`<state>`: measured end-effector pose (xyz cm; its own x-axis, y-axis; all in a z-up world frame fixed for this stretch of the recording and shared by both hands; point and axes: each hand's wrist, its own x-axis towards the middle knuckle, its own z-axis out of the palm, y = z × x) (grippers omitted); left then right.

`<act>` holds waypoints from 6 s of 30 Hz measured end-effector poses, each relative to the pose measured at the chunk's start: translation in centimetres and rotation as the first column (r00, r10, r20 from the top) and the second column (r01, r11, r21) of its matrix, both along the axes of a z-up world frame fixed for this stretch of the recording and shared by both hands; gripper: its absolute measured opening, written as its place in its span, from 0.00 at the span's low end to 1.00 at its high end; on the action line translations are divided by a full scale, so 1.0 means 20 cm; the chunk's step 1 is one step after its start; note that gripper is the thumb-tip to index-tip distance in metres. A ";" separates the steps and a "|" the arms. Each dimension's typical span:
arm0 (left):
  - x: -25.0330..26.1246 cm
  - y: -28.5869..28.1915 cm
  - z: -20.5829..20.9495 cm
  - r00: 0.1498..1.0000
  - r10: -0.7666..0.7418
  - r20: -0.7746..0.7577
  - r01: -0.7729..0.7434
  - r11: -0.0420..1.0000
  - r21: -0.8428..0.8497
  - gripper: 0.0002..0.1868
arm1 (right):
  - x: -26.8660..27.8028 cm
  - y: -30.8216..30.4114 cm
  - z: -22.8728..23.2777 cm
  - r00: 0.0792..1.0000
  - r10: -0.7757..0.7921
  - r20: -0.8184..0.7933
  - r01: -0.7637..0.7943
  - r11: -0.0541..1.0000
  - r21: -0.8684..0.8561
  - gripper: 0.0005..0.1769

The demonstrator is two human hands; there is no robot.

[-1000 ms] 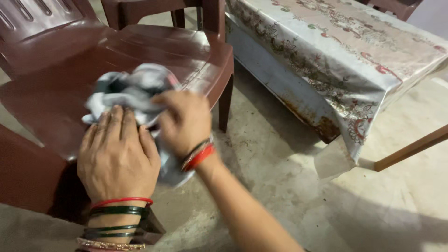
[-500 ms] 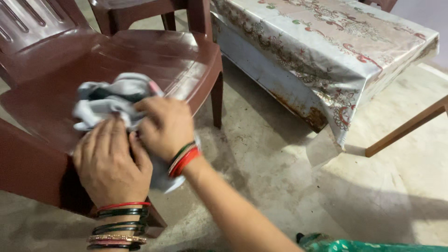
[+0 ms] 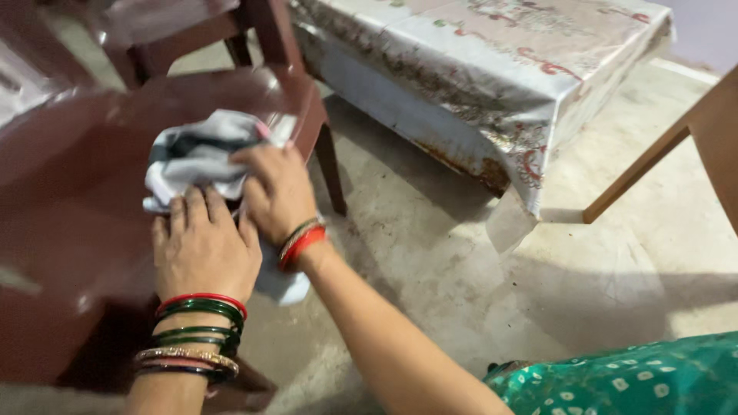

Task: The person wipes a brown plastic chair with a white cloth, cleaning the seat, backrest, and armrests. They then move to a second brown plastic chair and wipe its seat and armrests.

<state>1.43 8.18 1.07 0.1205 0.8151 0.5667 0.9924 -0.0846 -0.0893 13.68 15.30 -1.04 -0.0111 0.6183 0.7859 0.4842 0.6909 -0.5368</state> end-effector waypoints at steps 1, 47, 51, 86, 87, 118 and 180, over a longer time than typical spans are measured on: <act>0.01 0.04 -0.02 0.999 -0.001 -0.038 0.001 1.000 0.001 0.32 | 0.02 0.00 -0.02 1.000 0.028 0.003 -0.028 0.999 0.023 0.18; 0.14 0.54 0.16 0.754 0.042 0.656 0.301 0.865 -0.401 0.41 | 0.04 0.37 -0.14 0.967 -0.244 -0.079 0.239 0.968 -0.071 0.20; 0.06 0.62 0.08 0.712 -0.059 0.699 0.300 0.926 -0.228 0.36 | -0.02 0.00 -0.17 0.993 -0.104 0.056 0.107 0.993 -0.045 0.25; -0.24 -0.15 -0.04 0.981 0.051 0.187 -0.074 0.990 0.122 0.26 | -0.05 0.01 0.05 0.922 0.154 0.355 -0.117 0.985 -0.124 0.21; -0.24 -0.16 -0.06 0.982 0.073 0.173 -0.094 0.989 0.117 0.25 | -0.02 0.07 0.06 0.933 0.081 0.351 -0.074 0.997 -0.033 0.20; -0.20 -0.14 -0.12 0.980 0.195 0.038 -0.199 0.968 0.155 0.20 | 0.08 0.24 0.16 0.871 0.059 0.487 -0.027 0.997 -0.073 0.18; -0.09 0.37 -0.03 0.837 0.540 0.090 -0.500 0.820 -0.279 0.30 | 0.29 0.85 0.10 0.669 0.551 0.498 -0.584 0.805 -0.107 0.22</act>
<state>-0.37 15.68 0.40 -0.4339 0.8402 0.3252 0.8926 0.4501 0.0280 19.44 32.20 1.04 -0.7297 0.3191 0.6047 0.1676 0.9409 -0.2943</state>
